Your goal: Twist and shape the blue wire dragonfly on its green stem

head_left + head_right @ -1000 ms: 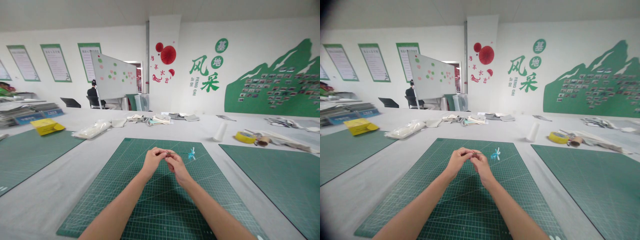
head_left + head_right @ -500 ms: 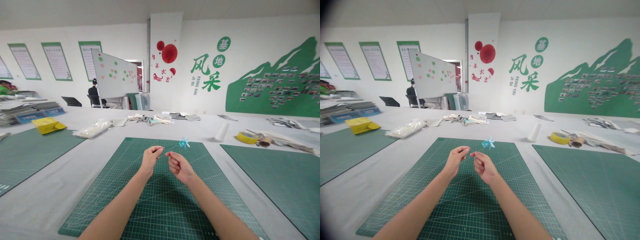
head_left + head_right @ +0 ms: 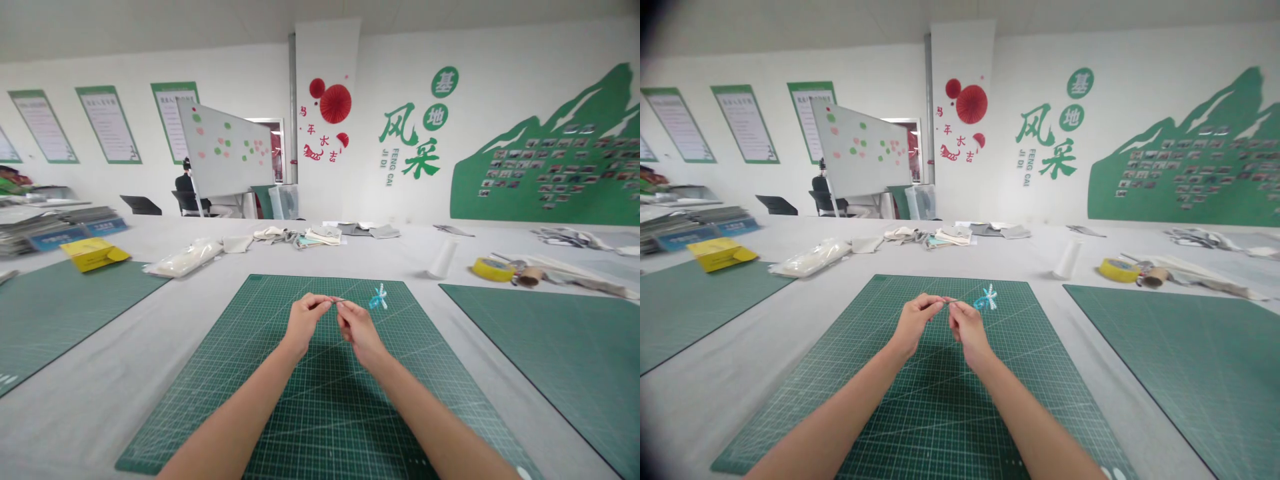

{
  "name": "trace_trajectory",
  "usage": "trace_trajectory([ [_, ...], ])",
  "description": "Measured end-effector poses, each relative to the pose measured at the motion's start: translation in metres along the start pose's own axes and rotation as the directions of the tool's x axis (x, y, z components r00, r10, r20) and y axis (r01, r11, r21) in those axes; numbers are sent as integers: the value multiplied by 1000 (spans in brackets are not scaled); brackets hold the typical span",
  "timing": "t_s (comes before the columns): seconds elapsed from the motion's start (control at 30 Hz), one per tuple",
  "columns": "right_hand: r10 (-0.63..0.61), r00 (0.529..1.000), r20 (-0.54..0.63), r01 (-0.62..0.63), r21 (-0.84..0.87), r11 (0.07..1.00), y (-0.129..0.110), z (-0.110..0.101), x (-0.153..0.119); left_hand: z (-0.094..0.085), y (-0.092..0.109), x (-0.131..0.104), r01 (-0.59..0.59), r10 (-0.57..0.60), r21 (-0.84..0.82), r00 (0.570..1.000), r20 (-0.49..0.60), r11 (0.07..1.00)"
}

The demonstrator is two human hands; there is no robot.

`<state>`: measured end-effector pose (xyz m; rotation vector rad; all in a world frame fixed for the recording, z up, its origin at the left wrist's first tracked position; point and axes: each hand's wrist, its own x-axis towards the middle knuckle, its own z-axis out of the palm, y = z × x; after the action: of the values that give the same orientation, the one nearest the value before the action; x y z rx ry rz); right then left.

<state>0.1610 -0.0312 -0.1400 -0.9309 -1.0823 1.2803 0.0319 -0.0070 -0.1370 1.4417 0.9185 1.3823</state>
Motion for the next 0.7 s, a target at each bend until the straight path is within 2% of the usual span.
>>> trace_trajectory([
  [0.1,-171,985,-5,160,-333,929,3,-2,2,2,0,-2,-36,36,80,999,-2,996],
  [0.2,-244,970,4,225,-402,887,7,-3,3,4,0,-3,-66,66,141,998,3,988],
  [0.4,-148,988,-54,131,-240,962,10,-1,2,4,4,-6,-153,159,253,987,-4,955],
  [0.53,-71,996,-49,68,-73,995,9,3,2,4,8,-7,-169,171,271,985,16,948],
  [0.7,-98,995,-28,98,9,995,4,2,0,4,12,-6,-151,138,203,988,75,967],
])
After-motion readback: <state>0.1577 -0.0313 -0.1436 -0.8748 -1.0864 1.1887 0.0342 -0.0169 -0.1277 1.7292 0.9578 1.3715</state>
